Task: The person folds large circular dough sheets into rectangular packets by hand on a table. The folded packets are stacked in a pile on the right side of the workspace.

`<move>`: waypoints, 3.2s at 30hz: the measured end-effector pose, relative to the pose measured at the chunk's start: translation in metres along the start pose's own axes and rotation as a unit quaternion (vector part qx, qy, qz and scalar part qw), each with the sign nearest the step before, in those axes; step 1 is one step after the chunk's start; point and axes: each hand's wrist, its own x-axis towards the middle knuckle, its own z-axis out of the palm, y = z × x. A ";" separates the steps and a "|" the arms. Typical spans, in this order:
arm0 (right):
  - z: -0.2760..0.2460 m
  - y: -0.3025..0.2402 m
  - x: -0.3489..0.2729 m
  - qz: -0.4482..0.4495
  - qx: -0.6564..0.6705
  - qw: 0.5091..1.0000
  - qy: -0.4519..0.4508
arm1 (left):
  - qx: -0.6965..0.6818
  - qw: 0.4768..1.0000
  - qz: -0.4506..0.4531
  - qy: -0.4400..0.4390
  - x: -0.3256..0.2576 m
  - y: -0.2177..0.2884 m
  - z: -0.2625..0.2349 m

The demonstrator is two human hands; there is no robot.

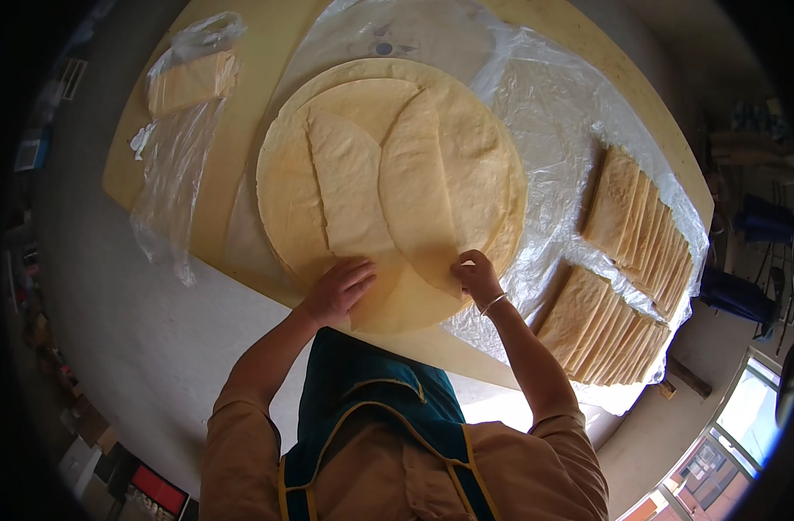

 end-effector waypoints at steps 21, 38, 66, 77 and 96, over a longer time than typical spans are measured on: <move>0.031 -0.040 0.057 -0.155 -0.339 0.919 0.130 | -0.159 0.874 -0.378 0.261 0.046 -0.011 0.007; 0.066 -0.034 0.055 -0.390 -0.574 0.705 0.146 | 0.174 0.963 -0.180 0.103 0.077 0.003 0.033; 0.032 -0.224 0.193 -0.037 -0.133 0.990 -0.038 | -0.483 0.594 -0.598 0.234 0.153 -0.173 -0.131; 0.011 -0.193 0.180 -0.068 0.139 0.978 -0.140 | -0.469 0.693 -0.507 0.209 0.145 -0.165 -0.109; 0.026 -0.134 0.191 -0.410 -0.154 0.898 -0.046 | 0.155 0.980 -0.111 -0.050 0.109 -0.153 -0.147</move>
